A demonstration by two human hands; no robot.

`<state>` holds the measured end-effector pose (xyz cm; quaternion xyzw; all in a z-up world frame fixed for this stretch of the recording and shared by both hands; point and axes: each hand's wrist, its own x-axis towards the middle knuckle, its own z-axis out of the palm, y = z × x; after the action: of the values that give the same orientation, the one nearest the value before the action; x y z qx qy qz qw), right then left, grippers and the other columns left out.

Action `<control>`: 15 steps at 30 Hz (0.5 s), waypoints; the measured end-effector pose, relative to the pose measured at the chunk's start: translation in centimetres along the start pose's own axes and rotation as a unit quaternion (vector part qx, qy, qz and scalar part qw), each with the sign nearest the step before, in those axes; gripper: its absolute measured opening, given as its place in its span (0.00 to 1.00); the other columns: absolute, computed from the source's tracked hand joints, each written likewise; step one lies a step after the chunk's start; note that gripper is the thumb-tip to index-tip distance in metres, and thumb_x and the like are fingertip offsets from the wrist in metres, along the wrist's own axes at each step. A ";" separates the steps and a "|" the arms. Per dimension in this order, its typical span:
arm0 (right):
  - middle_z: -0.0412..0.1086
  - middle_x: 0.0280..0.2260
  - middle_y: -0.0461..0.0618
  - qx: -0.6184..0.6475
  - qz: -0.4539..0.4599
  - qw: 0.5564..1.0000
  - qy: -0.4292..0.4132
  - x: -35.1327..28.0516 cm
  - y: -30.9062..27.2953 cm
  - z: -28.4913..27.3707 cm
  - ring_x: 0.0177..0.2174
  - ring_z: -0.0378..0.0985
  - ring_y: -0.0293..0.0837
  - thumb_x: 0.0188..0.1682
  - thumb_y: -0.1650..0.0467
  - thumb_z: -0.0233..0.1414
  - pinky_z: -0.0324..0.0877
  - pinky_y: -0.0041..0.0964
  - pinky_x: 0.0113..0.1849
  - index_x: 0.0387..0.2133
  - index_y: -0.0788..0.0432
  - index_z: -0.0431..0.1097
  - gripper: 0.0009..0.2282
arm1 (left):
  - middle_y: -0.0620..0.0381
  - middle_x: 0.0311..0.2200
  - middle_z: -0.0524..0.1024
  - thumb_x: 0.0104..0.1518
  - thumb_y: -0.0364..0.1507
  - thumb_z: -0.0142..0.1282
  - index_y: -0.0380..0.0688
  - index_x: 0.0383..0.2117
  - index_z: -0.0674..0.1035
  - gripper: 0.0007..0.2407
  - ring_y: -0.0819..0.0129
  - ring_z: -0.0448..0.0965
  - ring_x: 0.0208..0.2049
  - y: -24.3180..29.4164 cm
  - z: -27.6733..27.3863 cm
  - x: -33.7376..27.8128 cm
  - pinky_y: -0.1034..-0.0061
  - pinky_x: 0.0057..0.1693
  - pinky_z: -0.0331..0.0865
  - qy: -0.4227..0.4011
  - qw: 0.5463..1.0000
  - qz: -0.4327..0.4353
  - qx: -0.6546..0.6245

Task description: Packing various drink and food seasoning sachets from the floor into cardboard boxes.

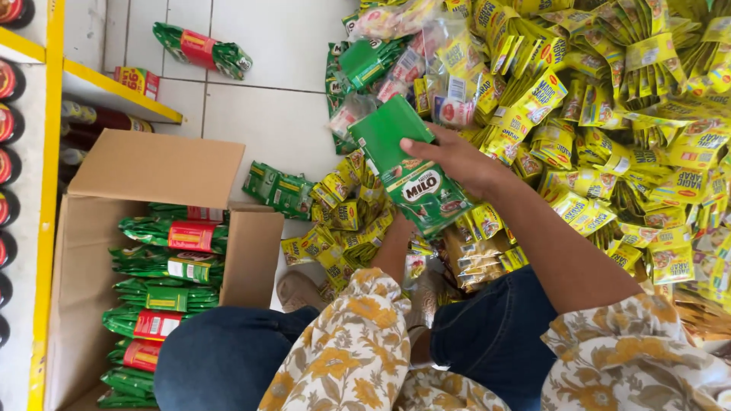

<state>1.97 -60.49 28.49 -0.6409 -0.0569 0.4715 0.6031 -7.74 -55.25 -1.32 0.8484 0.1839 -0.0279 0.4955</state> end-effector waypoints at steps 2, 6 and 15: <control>0.77 0.41 0.48 0.015 0.024 1.000 0.002 0.8 0.1 -0.3 0.37 0.80 0.38 0.47 0.59 0.57 0.77 0.35 0.40 0.56 0.58 0.66 0.25 | 0.43 0.38 0.77 0.50 0.34 0.63 0.36 0.44 0.72 0.19 0.47 0.77 0.40 -0.2 0.6 -0.2 0.57 0.47 0.72 0.022 0.999 -0.015 -0.020; 0.76 0.42 0.47 -0.024 -0.063 0.997 0.050 1.9 0.0 -1.2 0.38 0.78 0.37 0.52 0.56 0.55 0.75 0.34 0.41 0.59 0.60 0.65 0.26 | 0.42 0.39 0.76 0.49 0.33 0.65 0.34 0.45 0.71 0.22 0.46 0.77 0.40 -3.6 4.1 0.0 0.56 0.46 0.72 0.059 0.995 -0.044 -0.065; 0.75 0.41 0.50 0.088 -0.119 0.985 0.089 3.2 -1.7 -6.3 0.38 0.80 0.43 0.52 0.64 0.58 0.77 0.43 0.44 0.50 0.60 0.67 0.18 | 0.46 0.47 0.77 0.54 0.28 0.58 0.34 0.53 0.69 0.21 0.59 0.76 0.48 0.3 -6.8 0.1 0.65 0.56 0.69 0.113 0.934 -0.051 -0.336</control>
<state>8.78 -62.57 27.11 -0.6135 -0.0376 0.3408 0.7114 -8.46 -49.58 2.34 0.6194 0.2799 0.1061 0.7257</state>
